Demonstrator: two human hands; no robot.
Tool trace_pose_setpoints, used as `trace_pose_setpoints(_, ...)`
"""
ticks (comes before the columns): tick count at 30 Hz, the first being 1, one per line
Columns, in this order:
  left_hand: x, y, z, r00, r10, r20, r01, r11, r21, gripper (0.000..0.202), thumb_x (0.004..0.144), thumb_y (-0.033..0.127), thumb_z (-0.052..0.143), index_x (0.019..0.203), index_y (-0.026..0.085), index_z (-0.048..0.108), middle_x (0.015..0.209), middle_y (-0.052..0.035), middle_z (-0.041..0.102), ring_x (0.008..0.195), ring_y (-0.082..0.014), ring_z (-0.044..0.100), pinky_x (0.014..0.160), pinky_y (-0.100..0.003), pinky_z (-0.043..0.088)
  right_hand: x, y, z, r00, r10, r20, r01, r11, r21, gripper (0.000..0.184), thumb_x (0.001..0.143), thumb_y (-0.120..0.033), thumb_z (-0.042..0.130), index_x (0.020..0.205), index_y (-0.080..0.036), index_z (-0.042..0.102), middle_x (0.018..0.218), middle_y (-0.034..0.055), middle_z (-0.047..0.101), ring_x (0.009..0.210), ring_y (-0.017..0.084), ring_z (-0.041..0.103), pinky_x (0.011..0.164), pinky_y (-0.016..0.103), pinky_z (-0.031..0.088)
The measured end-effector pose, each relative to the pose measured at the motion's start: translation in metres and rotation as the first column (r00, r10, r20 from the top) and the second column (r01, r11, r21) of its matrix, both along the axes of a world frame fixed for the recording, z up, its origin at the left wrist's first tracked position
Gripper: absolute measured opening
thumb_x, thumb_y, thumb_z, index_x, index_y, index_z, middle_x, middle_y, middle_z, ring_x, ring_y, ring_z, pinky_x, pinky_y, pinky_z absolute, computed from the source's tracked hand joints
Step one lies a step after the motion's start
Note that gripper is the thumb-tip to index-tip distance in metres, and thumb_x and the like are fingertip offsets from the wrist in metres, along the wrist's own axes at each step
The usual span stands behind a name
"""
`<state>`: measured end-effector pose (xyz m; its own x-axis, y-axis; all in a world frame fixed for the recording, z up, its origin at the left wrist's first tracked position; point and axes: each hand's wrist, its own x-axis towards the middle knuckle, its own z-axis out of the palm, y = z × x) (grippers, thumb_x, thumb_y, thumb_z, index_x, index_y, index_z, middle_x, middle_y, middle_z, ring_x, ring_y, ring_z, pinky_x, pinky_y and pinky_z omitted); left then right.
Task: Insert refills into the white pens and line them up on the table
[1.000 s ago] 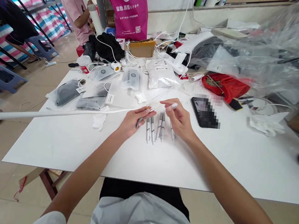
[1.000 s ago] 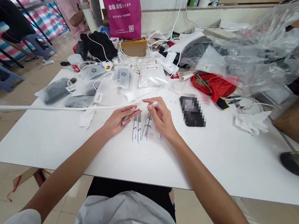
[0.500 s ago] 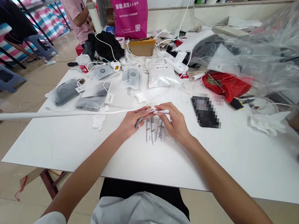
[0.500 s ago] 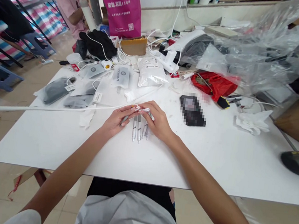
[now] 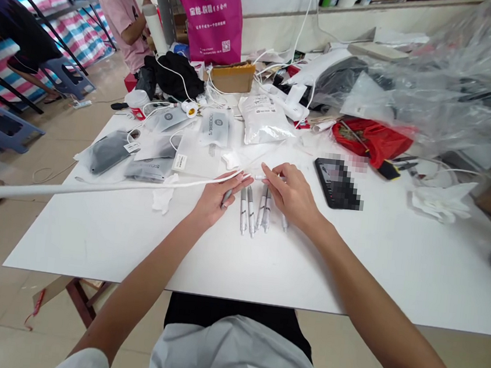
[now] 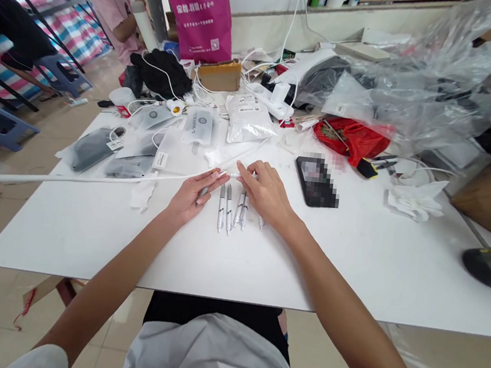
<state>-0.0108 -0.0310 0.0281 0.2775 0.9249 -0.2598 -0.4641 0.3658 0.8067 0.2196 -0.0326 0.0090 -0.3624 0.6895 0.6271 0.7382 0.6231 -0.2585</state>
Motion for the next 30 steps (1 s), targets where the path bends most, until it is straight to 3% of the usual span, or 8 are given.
trace_pose_setpoints(3,0.003,-0.003,0.001,0.999,-0.007,-0.043,0.008,1.000,0.023,0.032,0.083,0.025,0.091,0.110,0.013,0.079,0.138,-0.0187,0.074,0.139,-0.0340,0.067,0.043,-0.018,0.025,-0.002,-0.001,0.001,0.997,0.051,-0.063,-0.053,0.998,-0.033,0.038,0.111,-0.035,0.048,0.145,-0.035,0.066,0.113,0.0114,0.065,0.096,0.027,0.059,0.084,0.045,0.054)
trace_pose_setpoints(10,0.006,-0.006,0.001,0.989,0.050,-0.141,-0.044,0.998,0.043,0.039,0.078,0.029,0.094,0.108,0.013,0.077,0.132,-0.0196,0.077,0.126,-0.0348,0.075,0.042,-0.021,0.024,-0.009,-0.007,0.004,0.977,0.131,-0.166,-0.153,0.980,-0.126,0.029,0.113,-0.036,0.046,0.125,-0.031,0.072,0.116,0.0103,0.067,0.093,0.023,0.063,0.082,0.041,0.057)
trace_pose_setpoints(18,0.003,-0.004,0.004,0.990,0.056,-0.128,-0.047,0.996,0.074,0.041,0.080,0.030,0.094,0.113,0.013,0.075,0.132,-0.0195,0.077,0.131,-0.0344,0.073,0.042,-0.021,0.024,-0.006,-0.002,-0.003,1.000,0.015,-0.001,-0.015,0.995,-0.099,0.026,0.112,-0.037,0.049,0.119,-0.023,0.070,0.106,0.0129,0.077,0.095,0.028,0.071,0.084,0.046,0.052)
trace_pose_setpoints(21,0.003,-0.005,0.004,0.992,0.022,-0.125,-0.013,0.997,0.071,0.040,0.080,0.031,0.094,0.112,0.013,0.076,0.133,-0.0192,0.077,0.133,-0.0351,0.072,0.043,-0.020,0.024,-0.008,-0.002,-0.003,0.975,-0.034,-0.220,-0.018,0.972,-0.233,0.026,0.112,-0.046,0.049,0.118,-0.025,0.063,0.106,0.0114,0.079,0.090,0.027,0.074,0.084,0.046,0.054)
trace_pose_setpoints(23,0.005,-0.006,0.004,0.990,-0.005,-0.139,0.015,0.998,0.067,0.039,0.080,0.031,0.094,0.110,0.014,0.076,0.130,-0.0192,0.078,0.132,-0.0356,0.072,0.043,-0.021,0.023,-0.011,-0.004,0.000,0.865,-0.071,-0.496,-0.112,0.938,-0.329,0.027,0.110,-0.054,0.052,0.117,-0.028,0.053,0.106,0.0087,0.080,0.092,0.025,0.077,0.087,0.044,0.057)
trace_pose_setpoints(25,0.007,-0.008,0.006,0.987,-0.029,-0.160,0.039,0.997,0.063,0.038,0.079,0.031,0.094,0.108,0.013,0.076,0.125,-0.0194,0.079,0.129,-0.0355,0.074,0.042,-0.021,0.022,-0.016,-0.006,0.005,0.674,-0.098,-0.732,-0.262,0.895,-0.361,0.033,0.107,-0.060,0.057,0.112,-0.030,0.043,0.108,0.0062,0.081,0.098,0.023,0.079,0.091,0.043,0.060)
trace_pose_setpoints(27,0.008,-0.010,0.007,0.984,-0.030,-0.178,0.043,0.997,0.069,0.036,0.079,0.031,0.093,0.107,0.014,0.076,0.122,-0.0195,0.080,0.126,-0.0351,0.076,0.042,-0.021,0.021,-0.021,-0.007,0.010,0.504,-0.122,-0.855,-0.383,0.856,-0.348,0.039,0.104,-0.062,0.062,0.107,-0.031,0.038,0.114,0.0051,0.082,0.104,0.022,0.080,0.096,0.044,0.061)
trace_pose_setpoints(30,0.010,-0.012,0.009,0.982,-0.001,-0.191,0.019,0.996,0.092,0.036,0.080,0.032,0.092,0.107,0.015,0.076,0.122,-0.0187,0.081,0.124,-0.0345,0.076,0.043,-0.021,0.022,-0.027,-0.009,0.011,0.411,-0.162,-0.897,-0.459,0.813,-0.357,0.044,0.100,-0.066,0.065,0.103,-0.032,0.037,0.118,0.0037,0.081,0.108,0.022,0.080,0.101,0.047,0.062)
